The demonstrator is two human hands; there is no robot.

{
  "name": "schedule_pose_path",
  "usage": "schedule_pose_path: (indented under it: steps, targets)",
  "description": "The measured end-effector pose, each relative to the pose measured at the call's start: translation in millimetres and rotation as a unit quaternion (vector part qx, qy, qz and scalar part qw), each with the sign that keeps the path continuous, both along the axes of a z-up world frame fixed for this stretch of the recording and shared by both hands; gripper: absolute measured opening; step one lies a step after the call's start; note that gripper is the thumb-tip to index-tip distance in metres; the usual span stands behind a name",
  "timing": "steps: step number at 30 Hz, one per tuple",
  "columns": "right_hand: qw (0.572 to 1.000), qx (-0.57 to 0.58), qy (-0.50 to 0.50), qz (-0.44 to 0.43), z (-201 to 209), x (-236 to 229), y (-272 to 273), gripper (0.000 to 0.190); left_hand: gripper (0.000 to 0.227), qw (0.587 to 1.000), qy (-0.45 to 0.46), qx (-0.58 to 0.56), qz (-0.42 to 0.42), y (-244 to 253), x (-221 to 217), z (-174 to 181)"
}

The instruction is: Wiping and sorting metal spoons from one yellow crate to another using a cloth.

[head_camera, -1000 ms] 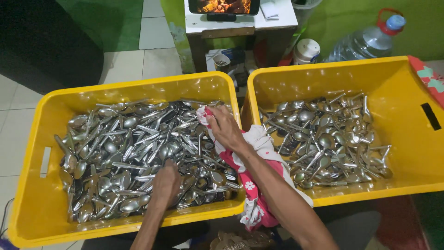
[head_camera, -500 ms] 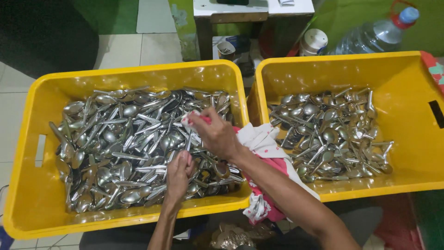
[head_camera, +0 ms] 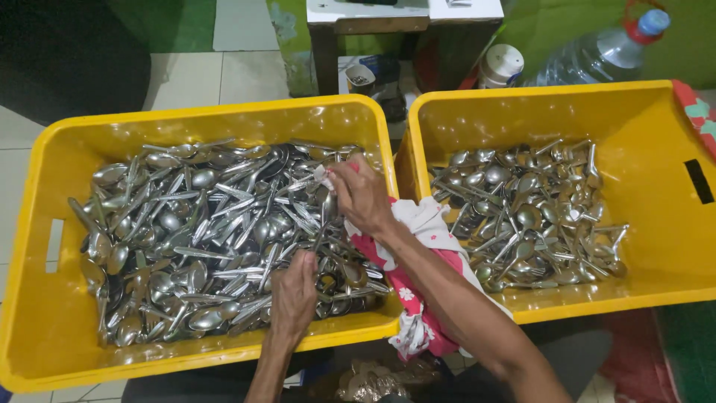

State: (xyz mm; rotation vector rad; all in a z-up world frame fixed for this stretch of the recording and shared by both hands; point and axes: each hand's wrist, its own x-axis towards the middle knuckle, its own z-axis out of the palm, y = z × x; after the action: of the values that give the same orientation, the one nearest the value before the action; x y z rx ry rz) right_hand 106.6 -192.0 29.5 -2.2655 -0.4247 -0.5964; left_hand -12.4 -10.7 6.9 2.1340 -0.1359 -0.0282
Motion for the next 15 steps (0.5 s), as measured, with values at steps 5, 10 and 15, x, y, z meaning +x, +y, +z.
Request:
schedule_pose_path:
  steps: [5, 10, 15]
  targets:
    - [0.991, -0.068, -0.099, 0.061, 7, -22, 15, 0.010, 0.043, 0.982, 0.133, -0.123, 0.045, 3, -2, 7]
    - [0.999, 0.032, 0.003, -0.017, 4, -6, 7, 0.022, 0.050, 0.975, 0.162, -0.145, 0.051, 3, -3, 2]
    - [0.984, -0.086, -0.135, 0.073, 12, -28, 21, 0.013, 0.045, 0.962, 0.193, -0.171, 0.088, 7, 0, 6]
